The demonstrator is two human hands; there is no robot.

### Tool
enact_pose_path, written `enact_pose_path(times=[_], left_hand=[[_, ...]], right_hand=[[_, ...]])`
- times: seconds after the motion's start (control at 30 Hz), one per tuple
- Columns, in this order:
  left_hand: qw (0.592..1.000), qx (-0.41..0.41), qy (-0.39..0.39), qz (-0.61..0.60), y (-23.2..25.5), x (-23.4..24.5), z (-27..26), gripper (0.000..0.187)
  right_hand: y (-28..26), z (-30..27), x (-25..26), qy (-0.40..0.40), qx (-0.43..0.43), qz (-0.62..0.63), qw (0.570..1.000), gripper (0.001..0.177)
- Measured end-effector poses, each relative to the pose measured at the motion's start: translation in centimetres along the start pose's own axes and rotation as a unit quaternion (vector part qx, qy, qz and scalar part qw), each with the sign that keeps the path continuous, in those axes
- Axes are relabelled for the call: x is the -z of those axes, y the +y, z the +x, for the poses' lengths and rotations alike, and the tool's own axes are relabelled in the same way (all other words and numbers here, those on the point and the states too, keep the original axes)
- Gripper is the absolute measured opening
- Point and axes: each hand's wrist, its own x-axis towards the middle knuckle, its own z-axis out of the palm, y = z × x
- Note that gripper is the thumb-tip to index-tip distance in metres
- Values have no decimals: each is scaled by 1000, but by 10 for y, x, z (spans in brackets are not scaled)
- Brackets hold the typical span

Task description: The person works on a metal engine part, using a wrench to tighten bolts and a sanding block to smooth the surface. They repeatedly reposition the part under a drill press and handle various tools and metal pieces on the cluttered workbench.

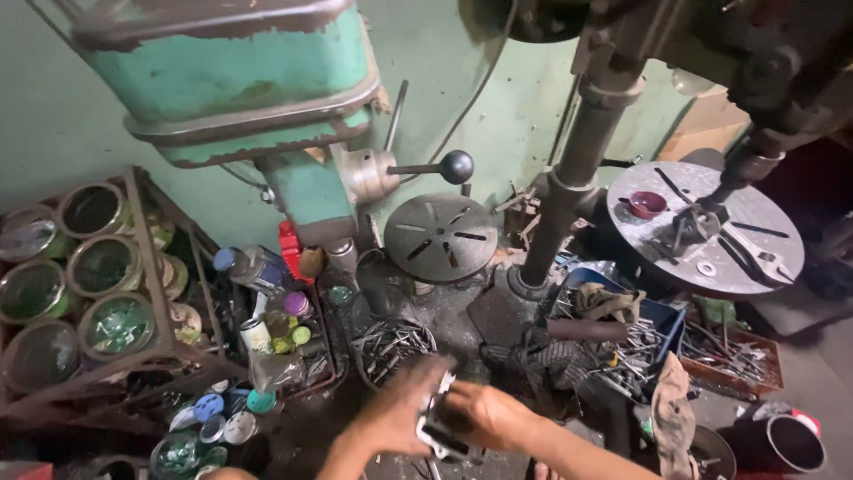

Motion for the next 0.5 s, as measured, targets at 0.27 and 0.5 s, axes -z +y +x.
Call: enact_pose_path(times=[0.27,0.5], left_hand=[[729,197,200,-624,-86,-98,40,114],[709,254,357,-552,-12,-71,45,86]], right_hand=[[-26,0,24,314,-74,128,938,35],[-35,8,-2,382,-22,186,905,52]])
